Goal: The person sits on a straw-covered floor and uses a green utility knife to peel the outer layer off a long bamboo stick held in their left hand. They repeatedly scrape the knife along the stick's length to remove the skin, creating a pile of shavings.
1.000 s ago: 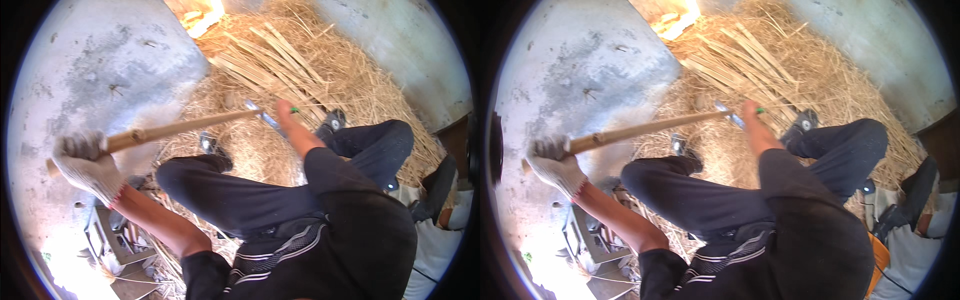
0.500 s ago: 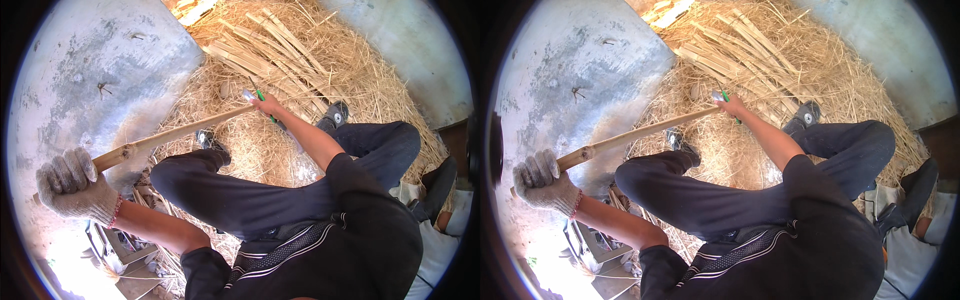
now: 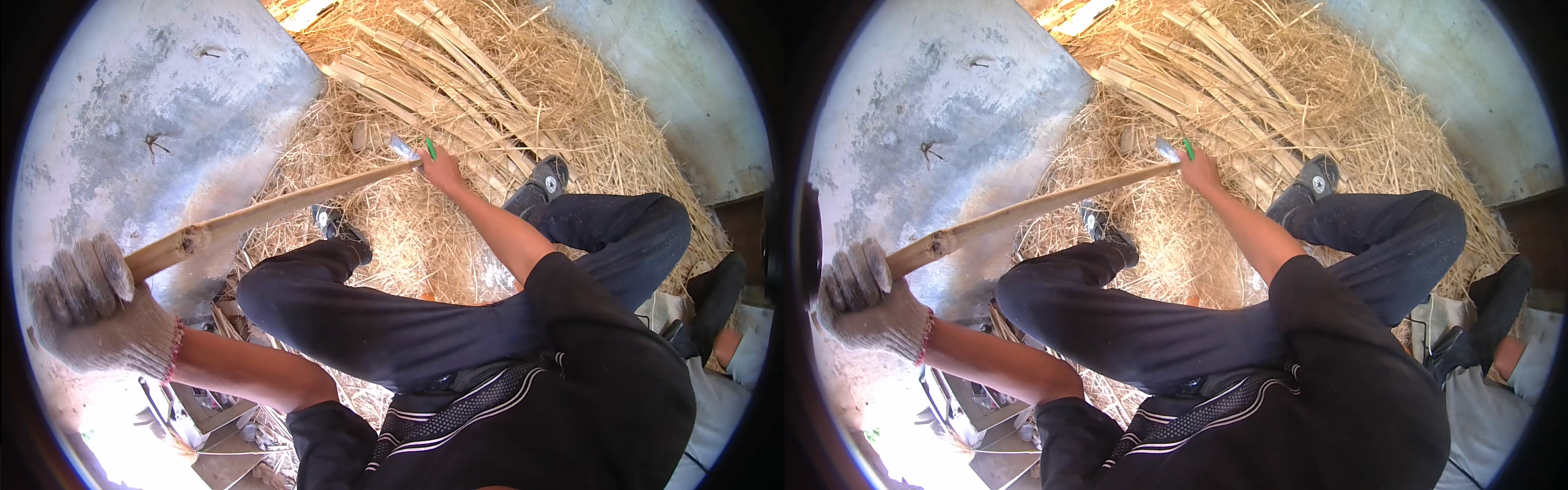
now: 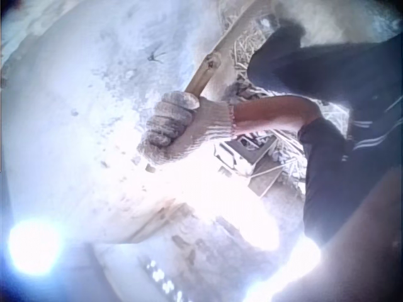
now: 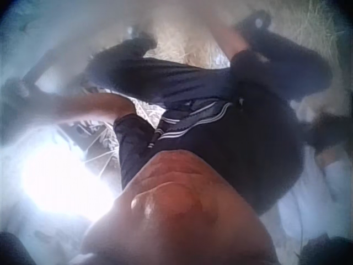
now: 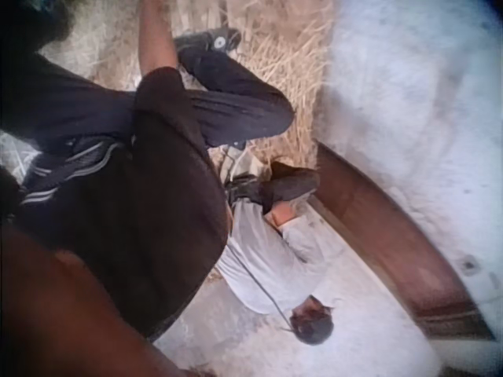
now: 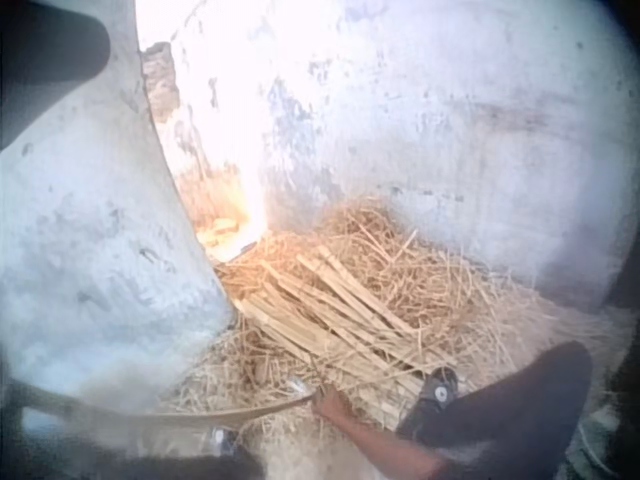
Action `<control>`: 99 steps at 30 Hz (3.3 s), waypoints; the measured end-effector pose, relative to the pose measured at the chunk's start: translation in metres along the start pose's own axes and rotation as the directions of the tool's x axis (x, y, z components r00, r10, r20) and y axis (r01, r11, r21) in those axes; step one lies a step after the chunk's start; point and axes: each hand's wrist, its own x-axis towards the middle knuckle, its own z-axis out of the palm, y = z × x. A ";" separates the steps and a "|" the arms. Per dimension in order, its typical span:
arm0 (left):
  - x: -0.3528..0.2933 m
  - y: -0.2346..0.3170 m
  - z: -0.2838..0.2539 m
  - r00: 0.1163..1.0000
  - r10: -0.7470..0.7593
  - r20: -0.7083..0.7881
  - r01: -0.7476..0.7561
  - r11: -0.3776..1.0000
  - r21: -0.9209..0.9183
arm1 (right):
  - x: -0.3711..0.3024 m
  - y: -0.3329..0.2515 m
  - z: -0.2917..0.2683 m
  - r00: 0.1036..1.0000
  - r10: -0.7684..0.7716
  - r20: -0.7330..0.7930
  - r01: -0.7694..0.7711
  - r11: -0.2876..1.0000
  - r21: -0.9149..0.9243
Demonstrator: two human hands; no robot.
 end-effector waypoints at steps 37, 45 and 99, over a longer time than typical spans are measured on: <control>0.040 -0.083 0.076 0.902 -0.212 0.375 0.295 0.939 -0.178 | -0.011 -0.059 -0.195 0.947 -0.148 0.287 0.304 0.706 -0.639; 0.042 -0.079 0.080 0.884 -0.228 0.407 0.319 0.932 -0.171 | -0.047 -0.027 -0.066 0.981 -0.104 0.164 0.127 0.982 -0.142; 0.080 -0.092 0.049 0.660 -0.195 0.725 0.483 0.850 -0.211 | -0.029 -0.014 -0.001 0.998 0.013 0.062 -0.005 0.992 -0.128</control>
